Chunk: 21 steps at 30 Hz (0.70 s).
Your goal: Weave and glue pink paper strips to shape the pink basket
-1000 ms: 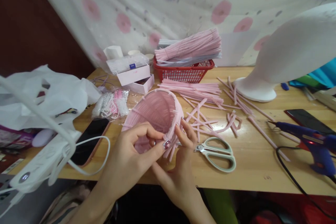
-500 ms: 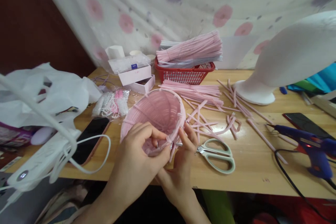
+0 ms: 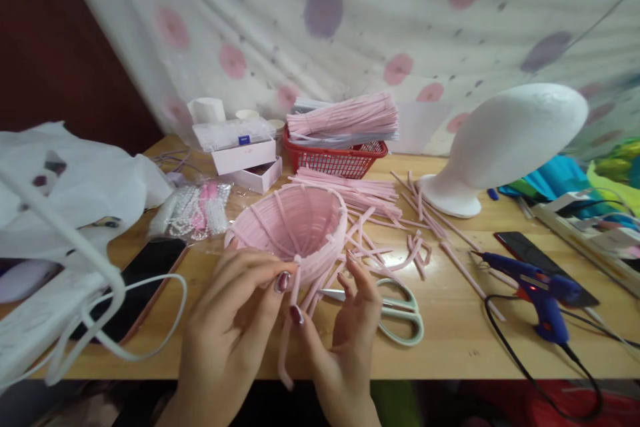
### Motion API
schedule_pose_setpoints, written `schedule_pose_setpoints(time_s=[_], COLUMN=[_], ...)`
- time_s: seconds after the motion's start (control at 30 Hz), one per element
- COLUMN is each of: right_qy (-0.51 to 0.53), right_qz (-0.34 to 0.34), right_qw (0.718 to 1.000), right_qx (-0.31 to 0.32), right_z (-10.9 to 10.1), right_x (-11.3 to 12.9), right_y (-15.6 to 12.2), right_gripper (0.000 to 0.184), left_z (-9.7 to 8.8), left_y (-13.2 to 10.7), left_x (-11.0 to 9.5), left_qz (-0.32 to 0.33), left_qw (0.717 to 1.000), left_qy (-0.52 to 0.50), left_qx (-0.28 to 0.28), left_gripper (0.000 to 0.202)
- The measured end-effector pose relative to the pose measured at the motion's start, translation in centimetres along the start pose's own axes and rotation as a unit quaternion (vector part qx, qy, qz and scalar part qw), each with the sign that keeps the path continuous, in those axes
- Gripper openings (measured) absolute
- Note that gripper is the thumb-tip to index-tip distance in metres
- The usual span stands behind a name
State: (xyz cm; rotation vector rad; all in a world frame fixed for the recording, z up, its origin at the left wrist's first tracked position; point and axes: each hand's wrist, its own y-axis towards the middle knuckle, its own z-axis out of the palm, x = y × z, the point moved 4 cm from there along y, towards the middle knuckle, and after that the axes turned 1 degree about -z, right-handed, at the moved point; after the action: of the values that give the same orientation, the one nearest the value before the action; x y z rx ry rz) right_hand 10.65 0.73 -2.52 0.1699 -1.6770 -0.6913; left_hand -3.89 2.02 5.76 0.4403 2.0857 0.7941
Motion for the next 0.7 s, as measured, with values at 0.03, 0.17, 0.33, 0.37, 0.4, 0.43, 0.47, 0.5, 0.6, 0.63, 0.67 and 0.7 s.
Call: schedule_pose_setpoints(time_s=[0.03, 0.17, 0.33, 0.37, 0.4, 0.43, 0.47, 0.5, 0.6, 0.63, 0.67, 0.7], right_qy=[0.003, 0.020, 0.001, -0.003, -0.006, -0.008, -0.008, -0.006, 0.011, 0.019, 0.027, 0.035], right_qz=[-0.005, -0.042, -0.092, -0.093, -0.094, -0.095, -0.096, -0.096, -0.091, -0.087, -0.085, -0.082], right_qw=[1.000, 0.998, 0.996, 0.995, 0.994, 0.993, 0.991, 0.990, 0.990, 0.991, 0.991, 0.992], right_qx=[-0.014, -0.050, 0.007, 0.028, 0.051, 0.071, 0.089, 0.103, 0.110, 0.104, 0.097, 0.090], right_z=[-0.4, -1.9, -2.8, -2.8, -2.8, -2.7, -2.6, -2.6, -2.7, -2.8, -2.9, -3.0], right_x=[0.3, 2.1, 4.2, 4.6, 4.8, 5.1, 5.3, 5.5, 5.9, 5.9, 6.0, 6.0], right_y=[0.1, 0.8, 1.3, 1.4, 1.5, 1.5, 1.5, 1.6, 1.7, 1.8, 1.8, 1.9], right_gripper=[0.069, 0.050, 0.039, 0.037, 0.035, 0.033, 0.031, 0.029, 0.021, 0.018, 0.017, 0.016], left_z=[0.0, 0.2, -0.1, -0.2, -0.4, -0.5, -0.6, -0.7, -1.0, -1.1, -1.2, -1.2], left_y=[0.0, -0.2, -0.5, -0.6, -0.7, -0.9, -1.0, -1.1, -1.4, -1.4, -1.4, -1.4], left_x=[0.1, 0.5, 0.0, -0.3, -0.6, -0.8, -1.0, -1.2, -1.5, -1.6, -1.7, -1.9], left_qz=[-0.003, -0.013, 0.010, 0.023, 0.039, 0.053, 0.062, 0.068, 0.097, 0.113, 0.130, 0.146], left_qw=[1.000, 0.999, 0.998, 0.998, 0.997, 0.996, 0.994, 0.993, 0.988, 0.986, 0.983, 0.981], left_qy=[-0.012, -0.050, -0.046, -0.033, -0.017, 0.003, 0.024, 0.042, 0.083, 0.094, 0.100, 0.102], left_qx=[-0.007, -0.017, -0.040, -0.051, -0.067, -0.078, -0.083, -0.085, -0.082, -0.080, -0.081, -0.082], left_gripper=[0.018, 0.016, 0.009, 0.007, 0.007, 0.008, 0.009, 0.009, 0.010, 0.012, 0.012, 0.013])
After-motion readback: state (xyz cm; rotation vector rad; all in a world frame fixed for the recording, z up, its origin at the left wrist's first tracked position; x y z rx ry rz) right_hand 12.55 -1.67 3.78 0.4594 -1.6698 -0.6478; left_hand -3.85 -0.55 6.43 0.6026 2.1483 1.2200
